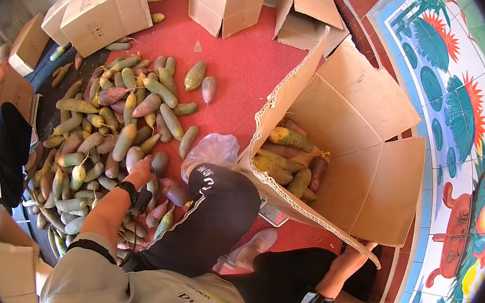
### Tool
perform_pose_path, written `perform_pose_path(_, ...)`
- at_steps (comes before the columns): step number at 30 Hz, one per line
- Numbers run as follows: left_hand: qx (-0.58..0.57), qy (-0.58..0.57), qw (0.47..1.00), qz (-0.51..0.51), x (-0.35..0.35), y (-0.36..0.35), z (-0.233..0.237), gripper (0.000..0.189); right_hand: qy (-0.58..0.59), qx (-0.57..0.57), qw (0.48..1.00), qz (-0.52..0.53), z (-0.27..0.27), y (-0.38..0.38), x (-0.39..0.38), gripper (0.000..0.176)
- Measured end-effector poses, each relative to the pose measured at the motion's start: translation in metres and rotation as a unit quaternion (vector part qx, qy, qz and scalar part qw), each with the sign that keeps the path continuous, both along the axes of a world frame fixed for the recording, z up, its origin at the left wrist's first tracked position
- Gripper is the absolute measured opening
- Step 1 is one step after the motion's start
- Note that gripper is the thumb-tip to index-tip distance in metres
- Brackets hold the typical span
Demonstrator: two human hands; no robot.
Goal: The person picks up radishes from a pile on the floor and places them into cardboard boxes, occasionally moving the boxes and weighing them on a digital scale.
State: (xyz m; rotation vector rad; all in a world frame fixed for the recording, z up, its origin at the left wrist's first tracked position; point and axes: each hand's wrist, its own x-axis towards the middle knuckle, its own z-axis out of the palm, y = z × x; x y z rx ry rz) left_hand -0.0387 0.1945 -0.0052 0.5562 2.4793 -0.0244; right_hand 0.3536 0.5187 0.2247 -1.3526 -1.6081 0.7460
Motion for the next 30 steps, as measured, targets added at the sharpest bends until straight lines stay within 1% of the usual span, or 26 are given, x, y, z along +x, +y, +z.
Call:
perform_pose_path(1, 0.000, 0.004, 1.000, 0.000, 0.003, -0.005, 0.003, 0.061, 0.004, 0.000, 1.000, 0.000, 0.000, 0.001, 0.001, 0.052)
perform_pose_path(3, 0.026, 0.023, 0.999, 0.004, 0.008, -0.013, 0.008, 0.052, 0.109, -0.032, 0.993, 0.022, -0.003, 0.004, 0.003, 0.051)
perform_pose_path(4, 0.029, 0.033, 0.999, 0.021, 0.007, -0.018, 0.010, 0.046, 0.143, -0.007, 0.990, 0.002, -0.005, 0.005, -0.001, 0.049)
perform_pose_path(5, 0.031, 0.037, 0.999, 0.021, 0.007, -0.021, 0.014, 0.046, 0.147, -0.005, 0.989, 0.002, -0.005, 0.005, 0.001, 0.049)
perform_pose_path(7, 0.006, 0.040, 0.997, 0.066, 0.006, -0.026, 0.031, 0.046, 0.178, -0.067, 0.982, 0.014, -0.003, 0.007, 0.005, 0.048)
perform_pose_path(8, 0.025, 0.091, 0.993, 0.077, 0.004, -0.032, 0.029, 0.048, 0.183, -0.067, 0.981, 0.015, -0.003, 0.007, 0.006, 0.048)
perform_pose_path(9, 0.026, 0.096, 0.992, 0.077, 0.004, -0.032, 0.039, 0.048, 0.202, -0.071, 0.977, 0.015, -0.005, 0.007, 0.006, 0.048)
perform_pose_path(11, 0.073, 0.135, 0.981, 0.120, 0.000, -0.031, 0.064, 0.048, 0.225, -0.072, 0.971, 0.015, -0.008, 0.009, 0.009, 0.048)
perform_pose_path(12, 0.102, 0.168, 0.973, 0.124, -0.003, -0.030, 0.072, 0.048, 0.239, -0.090, 0.966, 0.026, -0.009, 0.011, 0.011, 0.048)
perform_pose_path(13, 0.142, 0.188, 0.959, 0.156, -0.006, -0.028, 0.082, 0.045, 0.253, -0.107, 0.961, 0.037, -0.010, 0.013, 0.012, 0.048)
perform_pose_path(14, 0.184, 0.208, 0.950, 0.147, -0.009, -0.028, 0.092, 0.044, 0.287, -0.109, 0.952, 0.018, -0.014, 0.017, 0.012, 0.036)
perform_pose_path(15, 0.225, 0.226, 0.938, 0.136, -0.012, -0.027, 0.102, 0.043, 0.290, -0.105, 0.951, 0.016, -0.014, 0.017, 0.011, 0.036)
perform_pose_path(16, 0.292, 0.283, 0.905, 0.129, -0.013, -0.024, 0.111, 0.041, 0.294, -0.104, 0.950, 0.020, -0.013, 0.016, 0.010, 0.034)
perform_pose_path(17, 0.333, 0.331, 0.875, 0.113, -0.016, -0.021, 0.121, 0.039, 0.298, -0.103, 0.949, 0.023, -0.013, 0.016, 0.010, 0.032)
perform_pose_path(18, 0.366, 0.331, 0.861, 0.124, -0.016, -0.014, 0.142, 0.038, 0.283, -0.108, 0.953, 0.028, -0.015, 0.018, 0.013, 0.044)
perform_pose_path(19, 0.399, 0.329, 0.845, 0.136, -0.016, -0.006, 0.165, 0.038, 0.286, -0.105, 0.952, 0.026, -0.017, 0.019, 0.014, 0.044)
perform_pose_path(21, 0.525, 0.295, 0.781, 0.164, -0.020, 0.003, 0.194, 0.034, 0.302, -0.147, 0.942, 0.016, -0.017, 0.020, 0.015, 0.029)
perform_pose_path(22, 0.619, 0.306, 0.715, 0.109, -0.015, 0.015, 0.218, 0.030, 0.303, -0.159, 0.940, 0.006, -0.015, 0.020, 0.014, 0.029)
perform_pose_path(23, 0.666, 0.241, 0.690, 0.145, 0.000, 0.026, 0.249, 0.028, 0.305, -0.156, 0.940, 0.004, -0.013, 0.018, 0.012, 0.029)
perform_pose_path(25, 0.754, 0.197, 0.608, 0.151, 0.016, 0.044, 0.289, 0.029, 0.292, -0.151, 0.944, -0.008, -0.010, 0.015, 0.010, 0.027)
perform_pose_path(27, 0.777, 0.210, 0.584, 0.106, 0.034, 0.062, 0.325, 0.030, 0.298, -0.143, 0.944, -0.002, -0.012, 0.016, 0.011, 0.026)
perform_pose_path(28, 0.795, 0.182, 0.568, 0.115, 0.046, 0.073, 0.338, 0.028, 0.304, -0.138, 0.943, 0.005, -0.014, 0.016, 0.011, 0.026)
perform_pose_path(29, 0.797, 0.179, 0.567, 0.111, 0.052, 0.084, 0.345, 0.028, 0.309, -0.133, 0.941, 0.013, -0.014, 0.016, 0.011, 0.026)
perform_pose_path(30, 0.800, 0.144, 0.576, 0.087, 0.057, 0.093, 0.349, 0.027, 0.309, -0.138, 0.941, 0.003, -0.014, 0.016, 0.010, 0.029)
